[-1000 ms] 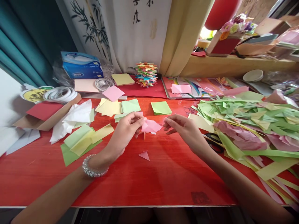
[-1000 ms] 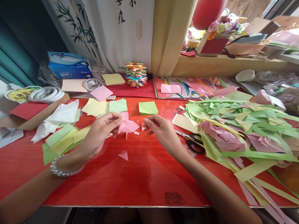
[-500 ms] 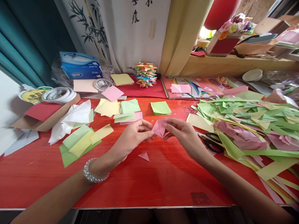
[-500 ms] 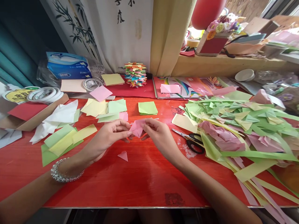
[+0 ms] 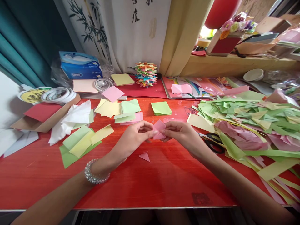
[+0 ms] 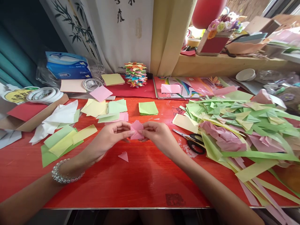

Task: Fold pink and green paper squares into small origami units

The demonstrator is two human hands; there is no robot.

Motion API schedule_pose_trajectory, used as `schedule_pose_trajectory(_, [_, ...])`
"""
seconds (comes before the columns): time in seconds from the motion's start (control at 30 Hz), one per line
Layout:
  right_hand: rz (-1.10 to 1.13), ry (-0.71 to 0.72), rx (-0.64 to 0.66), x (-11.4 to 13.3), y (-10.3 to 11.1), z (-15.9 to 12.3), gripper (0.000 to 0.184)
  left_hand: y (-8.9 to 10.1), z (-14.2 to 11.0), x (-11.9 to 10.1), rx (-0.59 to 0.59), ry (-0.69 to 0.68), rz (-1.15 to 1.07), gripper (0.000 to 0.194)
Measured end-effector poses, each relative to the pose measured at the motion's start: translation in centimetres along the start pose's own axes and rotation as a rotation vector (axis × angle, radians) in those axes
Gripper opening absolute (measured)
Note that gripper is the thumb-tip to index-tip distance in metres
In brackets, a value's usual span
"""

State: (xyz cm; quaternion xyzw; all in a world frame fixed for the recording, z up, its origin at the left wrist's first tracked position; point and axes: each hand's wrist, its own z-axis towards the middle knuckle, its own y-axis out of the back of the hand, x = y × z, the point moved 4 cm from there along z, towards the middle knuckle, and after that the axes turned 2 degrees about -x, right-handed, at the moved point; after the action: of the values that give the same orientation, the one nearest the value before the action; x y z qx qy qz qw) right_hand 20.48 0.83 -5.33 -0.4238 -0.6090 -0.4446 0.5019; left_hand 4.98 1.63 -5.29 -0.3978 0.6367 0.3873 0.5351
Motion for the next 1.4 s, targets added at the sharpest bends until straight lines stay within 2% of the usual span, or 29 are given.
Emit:
schedule_pose_trajectory(0.1, [-0.014, -0.003, 0.011, 0.3, -0.1, -0.1, 0.017, 0.2, -0.1, -0.3, -0.049, -0.028, -0.018, 0.014])
schedule_pose_trajectory(0.23, [0.094, 0.038, -0.094, 0.7, 0.0, -0.2, 0.017, 0.2, -0.2, -0.5, -0.045, -0.032, -0.023, 0.014])
schedule_pose_trajectory(0.33, [0.149, 0.042, -0.123, 0.7, 0.1, -0.2, 0.018, 0.1, -0.2, -0.6, -0.043, -0.061, -0.049, 0.017])
schedule_pose_trajectory(0.7, [0.065, 0.126, -0.131, 1.0, 0.1, -0.5, 0.014, 0.1, -0.4, -0.2, -0.043, 0.01, -0.316, 0.01])
schedule_pose_trajectory(0.87, [-0.036, 0.155, -0.185, 1.0, 0.1, -0.6, 0.014, 0.0, -0.4, -0.8, -0.009, -0.012, -0.189, 0.017])
schedule_pose_trajectory(0.97, [-0.06, 0.149, -0.161, 1.2, 0.1, -0.7, 0.014, -0.1, -0.5, -0.9, -0.015, -0.026, -0.072, 0.017])
schedule_pose_trajectory(1.13, [0.1, 0.01, -0.075, 1.1, -0.3, -0.6, 0.028, 0.0, -0.4, -0.8, -0.053, -0.064, -0.023, 0.015])
schedule_pose_trajectory(1.2, [0.101, -0.012, -0.063, 1.0, -0.4, -0.5, 0.025, 0.0, -0.4, -0.8, -0.05, -0.074, -0.011, 0.014])
schedule_pose_trajectory(1.4, [0.009, 0.047, -0.084, 0.8, -0.4, -0.5, 0.016, 0.0, -0.3, -0.5, -0.01, -0.061, -0.014, 0.015])
